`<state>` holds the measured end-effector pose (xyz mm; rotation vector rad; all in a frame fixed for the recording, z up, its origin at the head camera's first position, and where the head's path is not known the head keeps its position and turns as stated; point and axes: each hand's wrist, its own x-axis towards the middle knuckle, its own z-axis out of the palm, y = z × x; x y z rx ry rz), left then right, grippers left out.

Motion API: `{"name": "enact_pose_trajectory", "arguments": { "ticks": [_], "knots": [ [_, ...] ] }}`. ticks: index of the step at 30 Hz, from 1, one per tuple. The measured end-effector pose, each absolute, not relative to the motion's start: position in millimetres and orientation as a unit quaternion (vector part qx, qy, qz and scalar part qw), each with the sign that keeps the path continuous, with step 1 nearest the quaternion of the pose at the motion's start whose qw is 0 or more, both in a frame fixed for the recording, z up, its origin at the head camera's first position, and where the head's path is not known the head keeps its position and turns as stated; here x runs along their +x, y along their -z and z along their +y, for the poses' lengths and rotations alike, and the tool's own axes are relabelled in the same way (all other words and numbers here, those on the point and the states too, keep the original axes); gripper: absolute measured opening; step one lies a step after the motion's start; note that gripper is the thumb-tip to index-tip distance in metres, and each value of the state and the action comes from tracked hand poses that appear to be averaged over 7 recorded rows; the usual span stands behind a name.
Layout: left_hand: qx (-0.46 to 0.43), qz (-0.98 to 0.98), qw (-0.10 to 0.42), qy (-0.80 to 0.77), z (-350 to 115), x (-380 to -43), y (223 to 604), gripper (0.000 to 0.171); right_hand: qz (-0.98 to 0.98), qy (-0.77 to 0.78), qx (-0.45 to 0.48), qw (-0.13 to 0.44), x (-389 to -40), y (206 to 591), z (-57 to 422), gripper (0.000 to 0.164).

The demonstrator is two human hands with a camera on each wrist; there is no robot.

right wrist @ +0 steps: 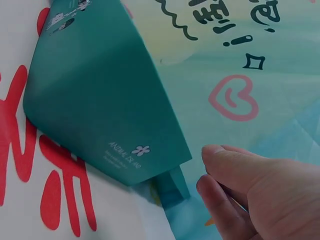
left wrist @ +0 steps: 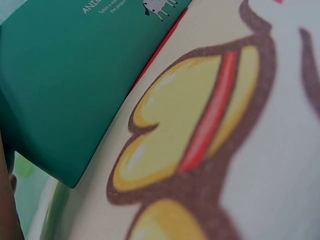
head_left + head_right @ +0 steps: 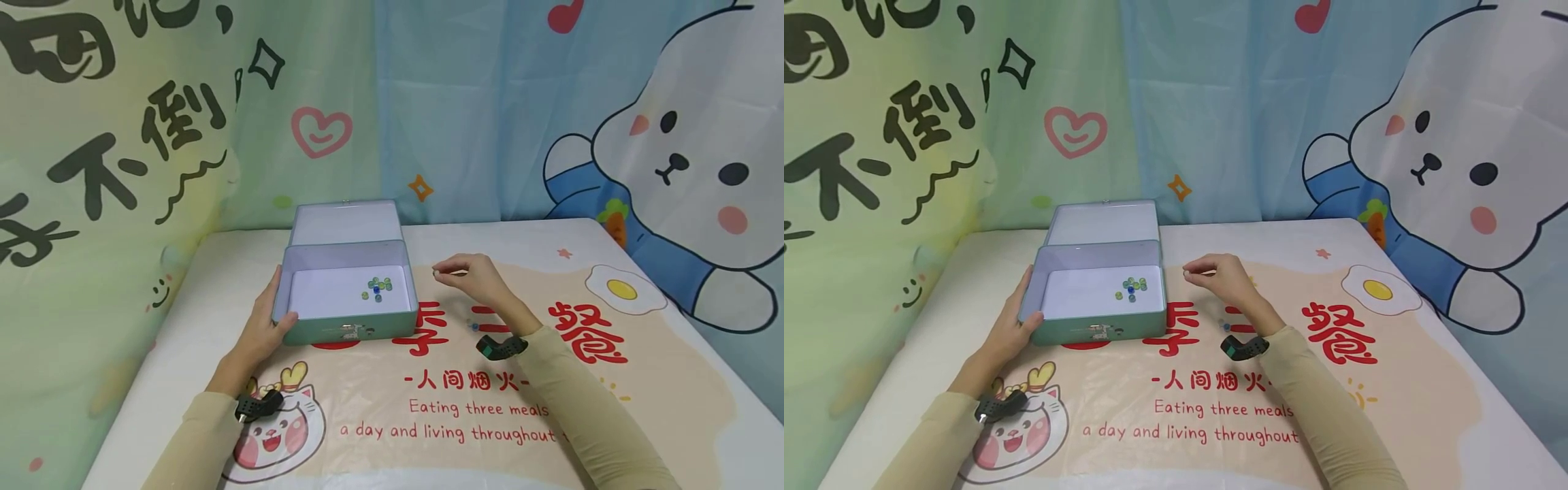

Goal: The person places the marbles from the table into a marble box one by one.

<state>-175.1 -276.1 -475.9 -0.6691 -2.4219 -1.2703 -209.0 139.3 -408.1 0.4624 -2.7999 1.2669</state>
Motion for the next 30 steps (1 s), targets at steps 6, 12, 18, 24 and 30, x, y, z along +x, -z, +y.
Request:
{"name": "enact_pose_trajectory", "arguments": {
  "ticks": [6,12,18,24,30],
  "knots": [
    [-0.234,-0.849,0.159,0.445,-275,-175,474,0.099,-0.896,-0.414,0.156,0.018,-212,404,134,0.028],
    [-0.232,-0.852,0.163,0.441,-276,-175,475,0.099,-0.893,-0.42,0.16,0.021,-214,402,128,0.028],
    [-0.231,-0.851,0.159,0.444,-276,-175,476,0.101,-0.893,-0.419,0.162,0.021,-216,398,121,0.029],
    [-0.232,-0.849,0.163,0.445,-276,-175,476,0.101,-0.891,-0.425,0.161,0.02,-220,396,115,0.028],
    [-0.233,-0.85,0.164,0.443,-276,-175,475,0.102,-0.886,-0.436,0.159,0.018,-223,397,108,0.028]
  ]
}}
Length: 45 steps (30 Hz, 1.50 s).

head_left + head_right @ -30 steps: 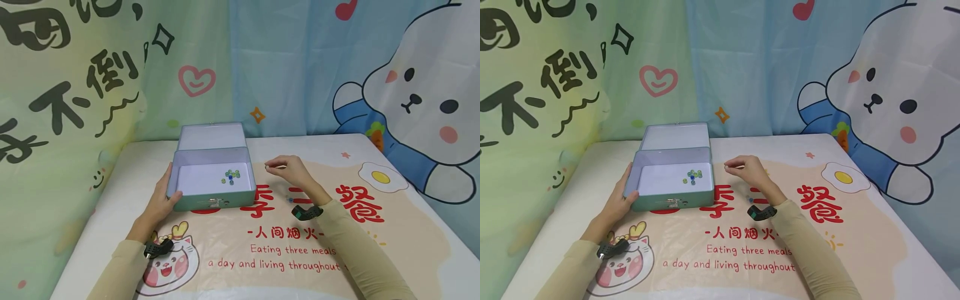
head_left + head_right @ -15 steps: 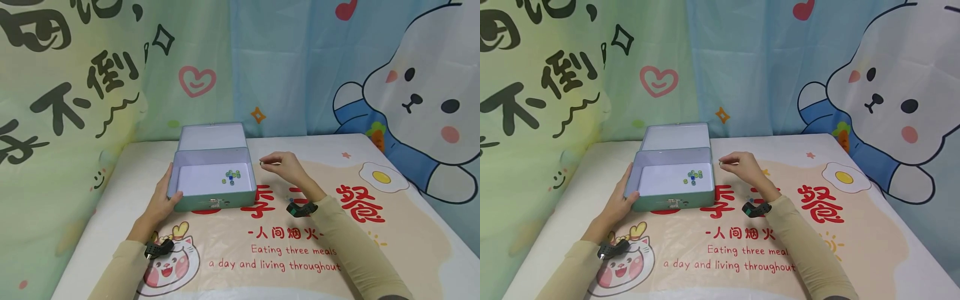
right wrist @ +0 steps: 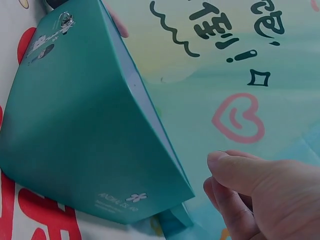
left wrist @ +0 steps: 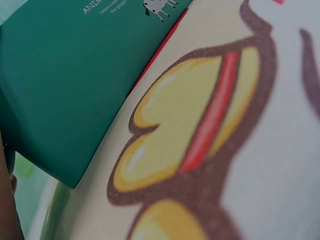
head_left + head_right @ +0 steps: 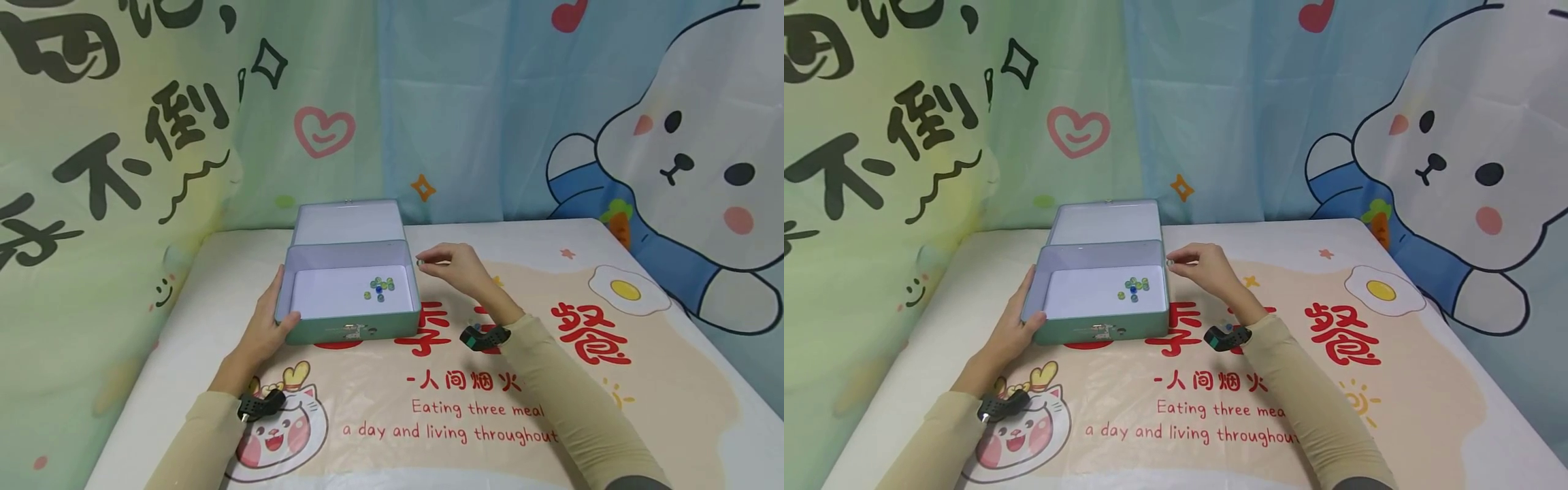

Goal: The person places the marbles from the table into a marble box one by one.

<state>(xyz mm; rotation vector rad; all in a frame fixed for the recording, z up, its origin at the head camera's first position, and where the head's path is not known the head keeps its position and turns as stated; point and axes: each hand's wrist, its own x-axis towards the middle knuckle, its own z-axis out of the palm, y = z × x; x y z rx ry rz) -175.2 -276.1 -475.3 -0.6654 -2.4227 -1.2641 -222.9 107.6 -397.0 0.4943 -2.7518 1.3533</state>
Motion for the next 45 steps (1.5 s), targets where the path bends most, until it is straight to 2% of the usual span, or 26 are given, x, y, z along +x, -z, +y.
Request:
{"name": "enact_pose_trajectory", "arguments": {
  "ticks": [45],
  "knots": [
    [-0.218,-0.859,0.155,0.437,-277,-175,475,0.098,-0.88,-0.422,0.219,-0.009,-252,383,48,0.024]
  ]
}}
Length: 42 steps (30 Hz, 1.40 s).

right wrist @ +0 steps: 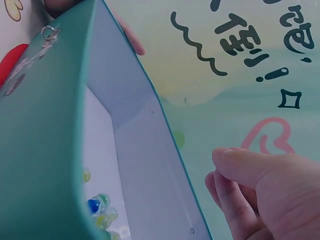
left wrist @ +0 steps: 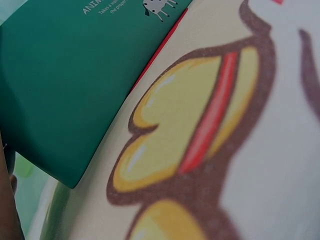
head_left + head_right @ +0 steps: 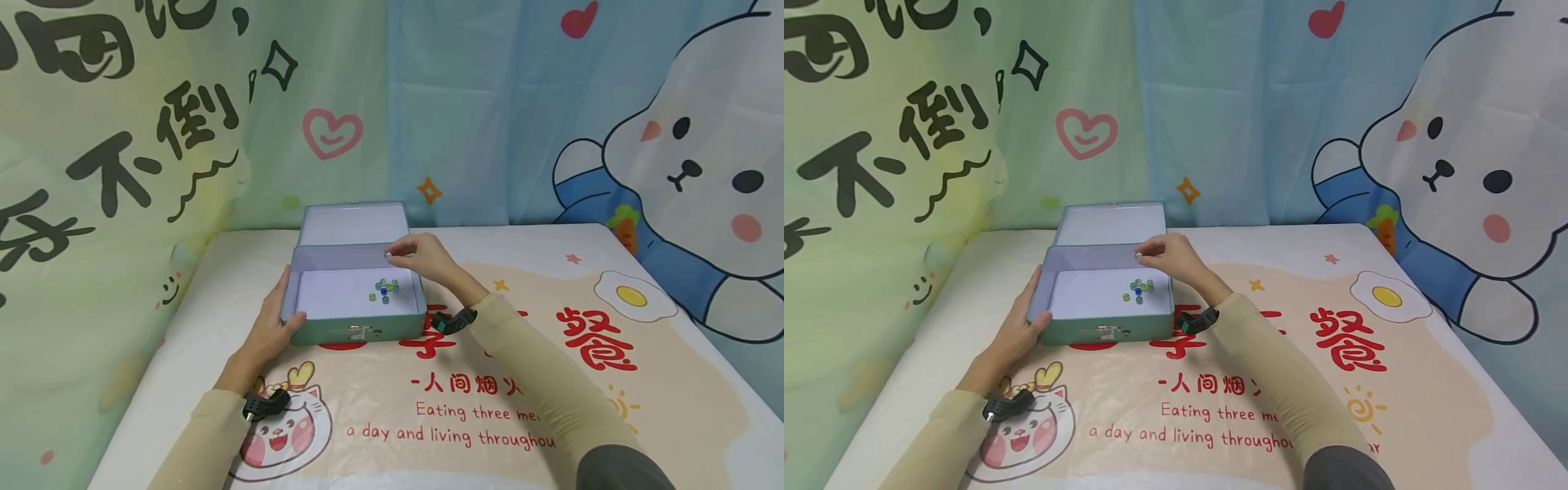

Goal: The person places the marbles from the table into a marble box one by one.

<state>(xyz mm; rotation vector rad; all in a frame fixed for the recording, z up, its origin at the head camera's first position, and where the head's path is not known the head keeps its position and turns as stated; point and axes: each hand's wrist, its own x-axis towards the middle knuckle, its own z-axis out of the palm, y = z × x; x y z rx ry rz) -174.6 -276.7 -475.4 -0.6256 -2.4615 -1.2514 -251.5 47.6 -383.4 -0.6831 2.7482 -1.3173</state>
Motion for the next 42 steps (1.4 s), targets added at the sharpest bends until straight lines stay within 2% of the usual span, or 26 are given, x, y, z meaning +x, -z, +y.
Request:
{"name": "enact_pose_trajectory", "arguments": {
  "ticks": [22,42],
  "knots": [
    [-0.218,-0.859,0.155,0.437,-279,-175,475,0.096,0.858,0.457,-0.231,0.029,-275,380,25,0.025],
    [-0.227,-0.857,0.159,0.434,-279,-177,476,0.101,0.855,0.438,-0.274,0.041,-289,396,9,0.024]
  ]
}}
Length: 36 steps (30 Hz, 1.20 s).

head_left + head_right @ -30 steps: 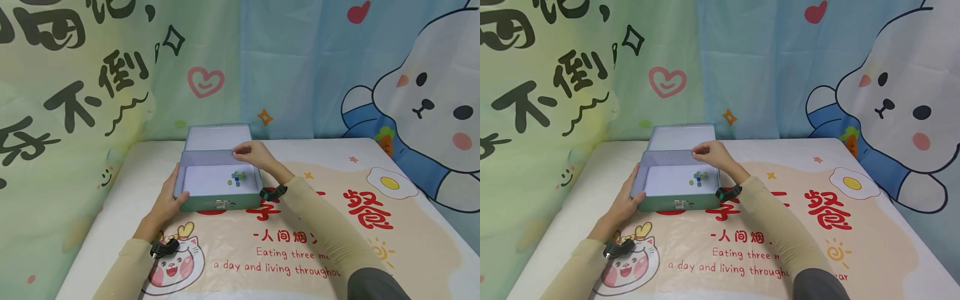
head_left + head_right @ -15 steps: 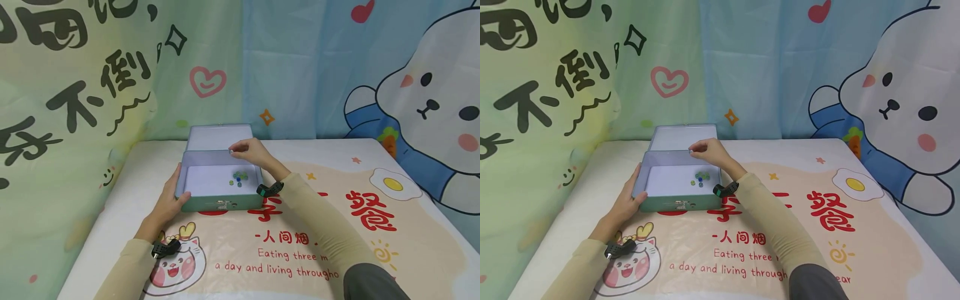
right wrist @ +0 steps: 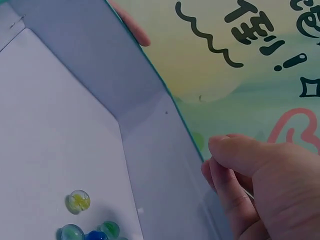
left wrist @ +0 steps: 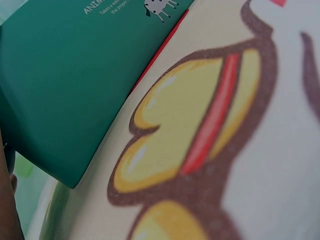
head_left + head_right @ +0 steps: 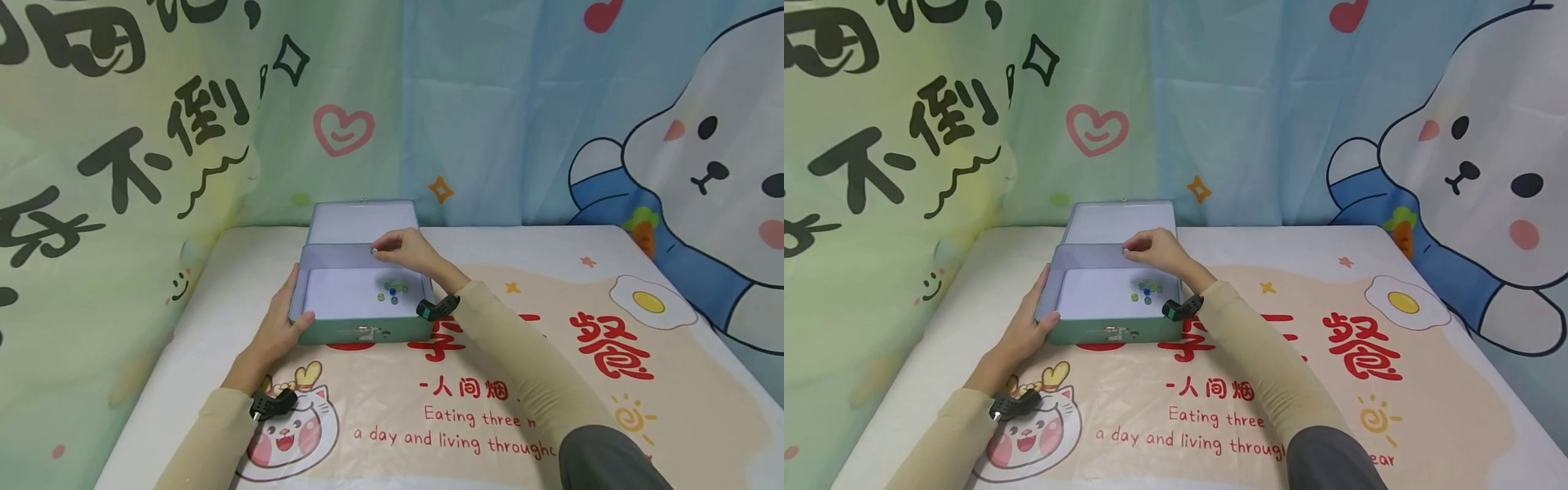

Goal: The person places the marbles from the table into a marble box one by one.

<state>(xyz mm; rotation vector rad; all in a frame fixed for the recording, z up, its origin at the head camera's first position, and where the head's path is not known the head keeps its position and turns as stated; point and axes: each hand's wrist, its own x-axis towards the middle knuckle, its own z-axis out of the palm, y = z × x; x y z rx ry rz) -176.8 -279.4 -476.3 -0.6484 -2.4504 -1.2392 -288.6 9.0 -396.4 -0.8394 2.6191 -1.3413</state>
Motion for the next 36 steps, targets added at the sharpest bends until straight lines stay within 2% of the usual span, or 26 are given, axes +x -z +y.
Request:
{"name": "enact_pose_trajectory", "arguments": {
  "ticks": [18,28,36],
  "knots": [
    [-0.216,-0.858,0.152,0.44,-279,-176,475,0.097,0.862,0.384,-0.31,0.116,-302,400,-5,0.027],
    [-0.228,-0.85,0.158,0.449,-283,-181,474,0.097,0.873,0.318,-0.351,0.116,-307,404,-14,0.016],
    [-0.231,-0.848,0.149,0.452,-282,-179,477,0.1,0.882,0.246,-0.385,0.114,-309,416,-20,0.014]
  ]
}}
